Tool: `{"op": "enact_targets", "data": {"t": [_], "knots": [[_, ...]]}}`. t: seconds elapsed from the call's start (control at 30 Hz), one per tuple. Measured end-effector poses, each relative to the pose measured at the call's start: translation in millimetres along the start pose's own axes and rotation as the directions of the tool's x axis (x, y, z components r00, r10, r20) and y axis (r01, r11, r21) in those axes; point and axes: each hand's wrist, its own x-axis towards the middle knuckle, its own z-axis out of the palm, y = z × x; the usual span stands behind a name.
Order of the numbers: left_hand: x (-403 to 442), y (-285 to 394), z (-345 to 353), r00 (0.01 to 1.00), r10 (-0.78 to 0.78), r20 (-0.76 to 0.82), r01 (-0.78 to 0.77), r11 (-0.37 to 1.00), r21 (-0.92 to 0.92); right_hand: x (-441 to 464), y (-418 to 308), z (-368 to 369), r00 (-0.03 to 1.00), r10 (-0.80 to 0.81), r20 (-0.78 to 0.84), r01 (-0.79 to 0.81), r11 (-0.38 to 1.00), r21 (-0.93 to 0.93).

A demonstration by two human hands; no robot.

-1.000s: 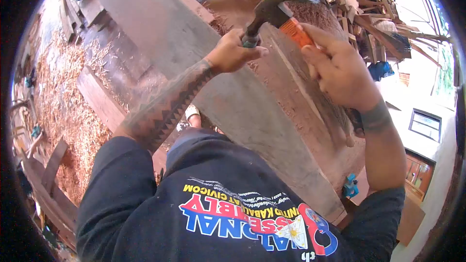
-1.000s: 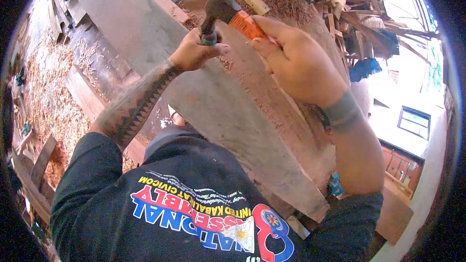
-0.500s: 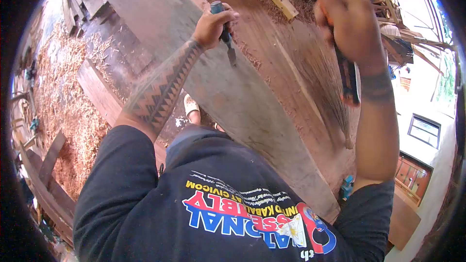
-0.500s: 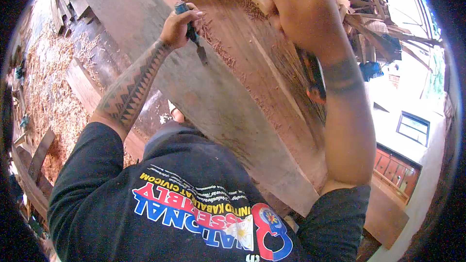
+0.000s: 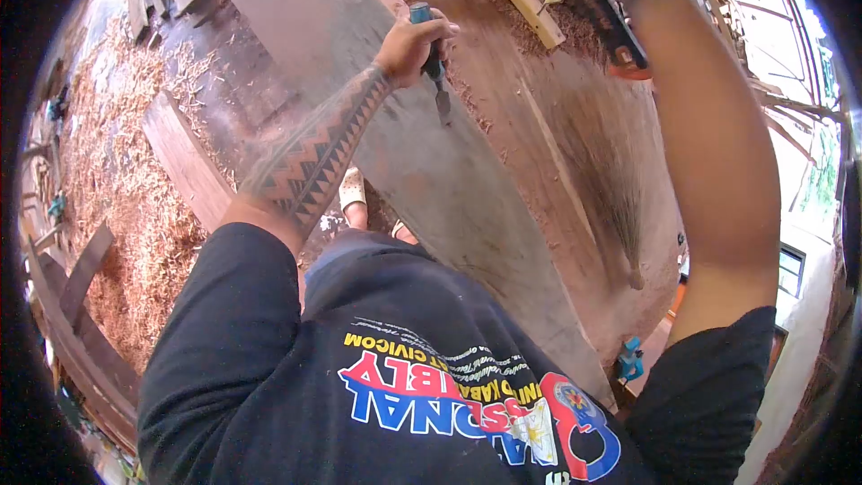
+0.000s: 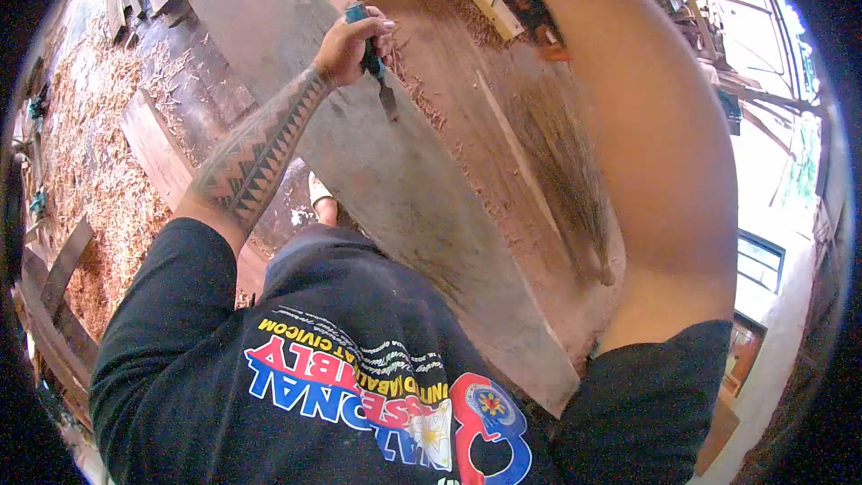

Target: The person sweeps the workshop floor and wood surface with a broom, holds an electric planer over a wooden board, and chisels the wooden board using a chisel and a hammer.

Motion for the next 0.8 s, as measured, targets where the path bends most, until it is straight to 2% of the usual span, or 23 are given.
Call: {"op": "enact_targets", "data": {"t": [0.03, 0.1, 0.17, 0.23, 0.27, 0.33, 0.37, 0.43, 0.5, 0.53, 0.57, 0.6, 0.63, 0.67, 0.73, 0.8], "knots": [[1, -1, -1, 1.000, 0.002, 0.008, -0.002, 1.000, 0.016, 14, 13, 16, 0.997, -0.058, -0.042, 0.055, 0.996, -0.064], [-1, 0, -1, 1.000, 0.003, 0.021, -0.004, 0.999, 0.052, 36, 44, 54, 0.963, -0.253, 0.091, 0.268, 0.930, -0.250], [-3, 3, 2, 0.999, -0.030, 0.033, 0.029, 0.998, 0.049, 35, 40, 56, 0.942, -0.271, 0.200, 0.320, 0.904, -0.282], [-4, 2, 1, 0.999, -0.033, 0.023, 0.032, 0.999, 0.039, 35, 28, 42, 0.945, -0.160, 0.287, 0.221, 0.955, -0.197], [-1, -2, -1, 1.000, -0.023, 0.011, 0.022, 0.999, 0.035, 33, 24, 39, 0.962, -0.107, 0.250, 0.125, 0.991, -0.055], [1, -4, -4, 1.000, -0.011, -0.024, 0.011, 1.000, 0.018, 26, 25, 30, 0.980, 0.018, 0.198, -0.065, 0.970, 0.234], [1, -4, -5, 0.999, -0.012, -0.045, 0.012, 1.000, 0.003, 24, 26, 30, 0.995, -0.091, 0.047, 0.091, 0.996, 0.002], [0, -5, -6, 0.996, -0.032, -0.088, 0.032, 0.999, -0.003, 3, 9, 33, 0.995, 0.027, -0.100, -0.021, 0.998, 0.063], [-2, -2, -4, 0.989, -0.068, -0.128, 0.071, 0.997, 0.014, 18, 70, 45, 0.962, -0.257, -0.094, 0.237, 0.954, -0.182], [-7, -1, 3, 0.999, 0.015, -0.032, -0.009, 0.985, 0.171, 26, 100, 50, 0.916, -0.391, -0.088, 0.350, 0.887, -0.301], [-19, -4, 17, 0.994, 0.080, 0.072, -0.099, 0.943, 0.318, -8, 90, 64, 0.918, -0.318, -0.235, 0.315, 0.948, -0.054], [-36, -9, 32, 0.976, 0.124, 0.179, -0.193, 0.873, 0.449, -33, 82, 73, 0.943, -0.179, -0.281, 0.227, 0.962, 0.149], [-59, -6, 53, 0.927, 0.178, 0.330, -0.346, 0.747, 0.568, -58, 74, 82, 0.947, -0.035, -0.321, 0.154, 0.922, 0.355], [-80, -2, 72, 0.854, 0.194, 0.482, -0.496, 0.583, 0.643, -75, 74, 85, 0.955, 0.132, -0.266, 0.017, 0.871, 0.491], [-96, -17, 88, 0.721, 0.086, 0.687, -0.598, 0.578, 0.555, -103, 81, 99, 0.942, 0.247, -0.228, -0.051, 0.775, 0.630], [-95, -10, 90, 0.774, 0.085, 0.628, -0.560, 0.555, 0.615, -121, 93, 110, 0.920, 0.323, -0.222, -0.076, 0.703, 0.708]]}}
